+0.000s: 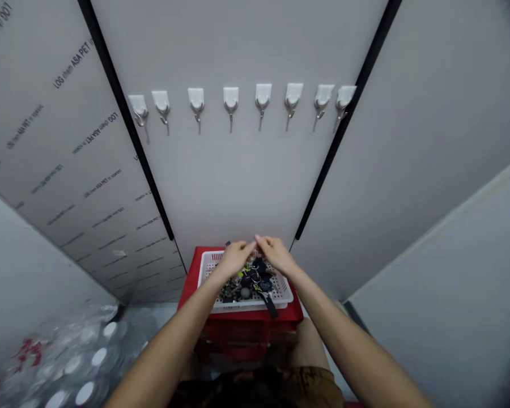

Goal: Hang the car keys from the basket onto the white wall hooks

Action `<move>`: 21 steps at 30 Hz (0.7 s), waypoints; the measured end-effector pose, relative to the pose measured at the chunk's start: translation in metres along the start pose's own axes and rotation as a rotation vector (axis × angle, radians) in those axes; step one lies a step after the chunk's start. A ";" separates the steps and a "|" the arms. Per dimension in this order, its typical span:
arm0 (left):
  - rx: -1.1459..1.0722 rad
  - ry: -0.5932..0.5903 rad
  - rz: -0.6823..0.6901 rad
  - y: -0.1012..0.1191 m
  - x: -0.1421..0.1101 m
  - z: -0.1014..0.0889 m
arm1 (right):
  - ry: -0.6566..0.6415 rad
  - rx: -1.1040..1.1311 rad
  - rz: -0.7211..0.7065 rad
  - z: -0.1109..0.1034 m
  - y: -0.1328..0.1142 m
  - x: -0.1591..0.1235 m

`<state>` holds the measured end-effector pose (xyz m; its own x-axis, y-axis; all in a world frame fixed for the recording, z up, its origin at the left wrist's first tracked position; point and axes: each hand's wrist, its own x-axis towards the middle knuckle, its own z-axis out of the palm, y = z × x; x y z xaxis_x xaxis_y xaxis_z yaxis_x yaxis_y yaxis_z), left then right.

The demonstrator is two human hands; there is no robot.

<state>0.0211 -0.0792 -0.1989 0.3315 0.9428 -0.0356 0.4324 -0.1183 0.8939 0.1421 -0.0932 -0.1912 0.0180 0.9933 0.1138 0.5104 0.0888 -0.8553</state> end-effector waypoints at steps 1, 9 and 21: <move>0.132 0.049 0.017 -0.010 0.000 0.005 | 0.054 -0.166 -0.037 0.003 0.011 -0.002; 0.514 0.123 0.123 -0.046 -0.007 0.029 | -0.074 -0.628 -0.269 0.014 0.055 -0.020; 0.215 0.267 0.306 -0.045 -0.009 0.032 | 0.052 -0.403 -0.256 0.013 0.054 -0.022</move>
<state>0.0256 -0.0926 -0.2528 0.2554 0.8985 0.3570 0.5220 -0.4389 0.7313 0.1576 -0.1090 -0.2464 -0.1138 0.9375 0.3288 0.7964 0.2840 -0.5339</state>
